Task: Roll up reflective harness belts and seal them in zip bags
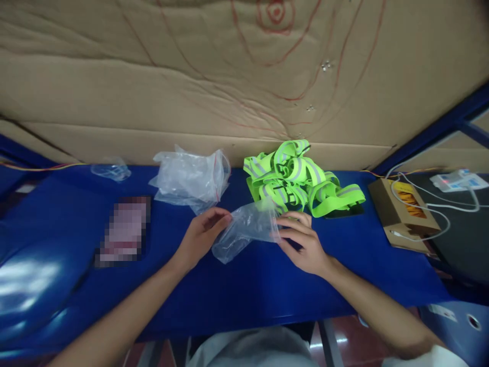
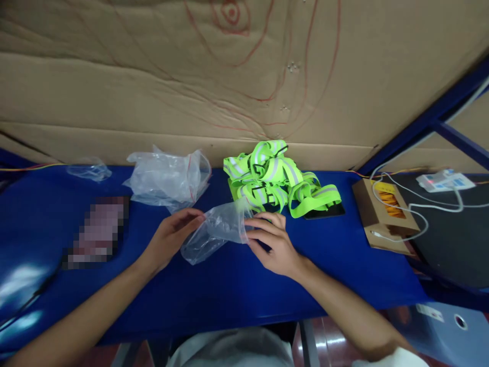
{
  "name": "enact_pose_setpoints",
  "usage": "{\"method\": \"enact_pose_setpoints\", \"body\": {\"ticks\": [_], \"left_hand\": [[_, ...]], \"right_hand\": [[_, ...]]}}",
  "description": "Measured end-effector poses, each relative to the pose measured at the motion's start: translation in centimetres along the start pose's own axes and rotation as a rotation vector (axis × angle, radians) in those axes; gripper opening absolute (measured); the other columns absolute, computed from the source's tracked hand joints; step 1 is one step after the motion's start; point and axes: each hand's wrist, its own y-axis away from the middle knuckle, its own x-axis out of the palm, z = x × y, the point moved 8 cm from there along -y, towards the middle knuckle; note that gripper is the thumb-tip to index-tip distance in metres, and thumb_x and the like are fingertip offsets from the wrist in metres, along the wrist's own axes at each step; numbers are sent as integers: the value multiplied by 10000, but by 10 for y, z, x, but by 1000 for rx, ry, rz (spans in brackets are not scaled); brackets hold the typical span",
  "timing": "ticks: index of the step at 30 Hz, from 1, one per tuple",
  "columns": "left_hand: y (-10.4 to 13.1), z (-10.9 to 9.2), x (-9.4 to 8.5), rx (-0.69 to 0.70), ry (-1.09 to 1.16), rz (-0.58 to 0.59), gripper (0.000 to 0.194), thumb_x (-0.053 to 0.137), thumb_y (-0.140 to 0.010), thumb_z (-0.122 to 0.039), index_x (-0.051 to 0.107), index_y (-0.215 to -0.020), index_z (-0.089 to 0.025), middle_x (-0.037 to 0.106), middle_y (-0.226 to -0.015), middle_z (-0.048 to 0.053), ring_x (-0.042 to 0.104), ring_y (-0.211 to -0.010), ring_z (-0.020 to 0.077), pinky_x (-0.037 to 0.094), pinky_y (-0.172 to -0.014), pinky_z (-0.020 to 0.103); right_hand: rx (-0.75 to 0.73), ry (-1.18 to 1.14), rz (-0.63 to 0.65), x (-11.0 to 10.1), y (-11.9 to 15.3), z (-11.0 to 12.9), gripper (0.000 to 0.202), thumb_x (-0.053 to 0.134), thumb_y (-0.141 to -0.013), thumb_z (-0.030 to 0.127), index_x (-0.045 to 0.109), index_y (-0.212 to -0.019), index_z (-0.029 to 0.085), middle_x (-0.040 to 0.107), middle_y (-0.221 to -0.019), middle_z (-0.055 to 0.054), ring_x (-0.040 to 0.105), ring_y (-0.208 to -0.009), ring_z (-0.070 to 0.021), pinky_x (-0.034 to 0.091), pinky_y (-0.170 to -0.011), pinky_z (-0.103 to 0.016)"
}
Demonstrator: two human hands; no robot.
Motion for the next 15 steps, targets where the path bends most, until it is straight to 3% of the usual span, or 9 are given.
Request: {"method": "enact_pose_setpoints", "body": {"ticks": [3, 8, 11, 15], "left_hand": [[-3, 0, -8, -17, 88, -10, 346, 765, -839, -511, 726, -928, -179, 656, -797, 11, 564, -722, 137, 428, -656, 236], [-7, -4, -21, -7, 144, -39, 342, 803, -809, -490, 760, -950, -181, 703, -875, 32, 613, -819, 162, 472, -761, 264], [-5, -7, -20, 13, 199, -27, 406, 776, -836, -499, 721, -1112, -207, 724, -1017, 53, 660, -994, 209, 502, -886, 310], [-3, -5, -16, -30, 264, 29, 507, 716, -887, -508, 609, -1302, -235, 695, -1226, 89, 641, -1198, 255, 497, -1021, 386]], "right_hand": [[-2, -111, 57, 0, -2, 10, 202, 644, -927, 128, 716, -1054, 267, 779, -1039, -37, 672, -1070, -237, 473, -958, -445], [-4, -59, 213, 8, -3, 15, 46, 701, -895, 260, 683, -935, 246, 753, -995, -44, 664, -1045, -271, 455, -923, -465], [90, -27, 198, 11, -2, 0, 86, 654, -953, 248, 682, -872, 244, 738, -980, -49, 663, -1042, -258, 472, -914, -448], [185, -10, 55, -9, 0, -18, 177, 581, -993, 208, 735, -1045, 278, 706, -1121, -76, 657, -1097, -248, 513, -948, -442]]}}
